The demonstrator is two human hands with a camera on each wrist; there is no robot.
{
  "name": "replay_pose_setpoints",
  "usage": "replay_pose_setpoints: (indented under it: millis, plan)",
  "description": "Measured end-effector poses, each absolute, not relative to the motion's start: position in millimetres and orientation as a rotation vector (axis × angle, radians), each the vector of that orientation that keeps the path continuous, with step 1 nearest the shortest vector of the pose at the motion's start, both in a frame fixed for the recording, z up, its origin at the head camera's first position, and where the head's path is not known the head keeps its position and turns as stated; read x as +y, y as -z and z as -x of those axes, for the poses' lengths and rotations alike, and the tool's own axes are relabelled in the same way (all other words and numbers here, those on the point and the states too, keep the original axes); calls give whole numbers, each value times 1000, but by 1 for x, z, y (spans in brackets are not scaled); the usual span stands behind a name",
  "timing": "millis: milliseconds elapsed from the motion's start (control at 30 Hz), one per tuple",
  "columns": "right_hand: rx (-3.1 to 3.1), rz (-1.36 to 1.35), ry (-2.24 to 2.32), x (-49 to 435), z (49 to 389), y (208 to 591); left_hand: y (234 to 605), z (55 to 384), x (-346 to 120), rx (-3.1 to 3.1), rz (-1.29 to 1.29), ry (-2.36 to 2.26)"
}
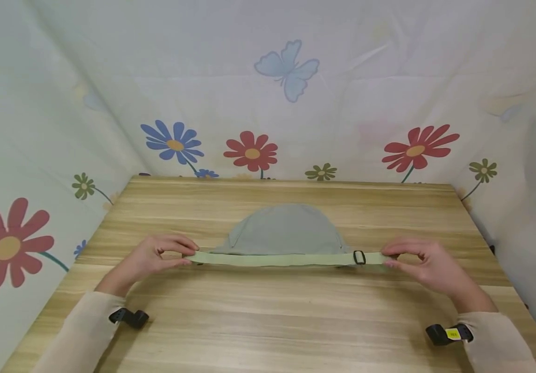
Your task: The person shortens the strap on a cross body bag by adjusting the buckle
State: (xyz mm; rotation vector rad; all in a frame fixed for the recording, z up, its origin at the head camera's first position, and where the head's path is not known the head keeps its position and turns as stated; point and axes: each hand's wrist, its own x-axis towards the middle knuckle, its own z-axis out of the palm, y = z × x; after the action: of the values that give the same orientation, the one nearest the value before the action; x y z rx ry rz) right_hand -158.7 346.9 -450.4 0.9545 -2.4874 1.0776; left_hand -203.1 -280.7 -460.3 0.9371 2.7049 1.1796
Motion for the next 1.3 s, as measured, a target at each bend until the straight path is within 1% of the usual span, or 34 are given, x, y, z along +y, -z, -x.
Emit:
replay_pose_setpoints:
  millis: [200,333,500,700,867,1067,1300]
  plan:
    - [-2617,-946,-831,343,154,453,462,202,-279,2651,-1146,-1041]
    - [-2594,-1031,-756,341,155,458,463,202,-276,2645,-1189,-950]
    - [-2558,-1082,-703,339,156,470,464,202,-274,2667,-1183,-847]
    - [-2570,-1068,-592,337,154,481,466,202,-274,2679,-1125,-824]
    - [-2584,-1057,-568,337,158,482,466,207,-274,2669,-1072,-787]
    - [-2550,-1096,-587,337,168,483,469,215,-272,2664,-1092,-773]
    - [-2584,-1058,-512,336,172,482,470,219,-270,2686,-1110,-745]
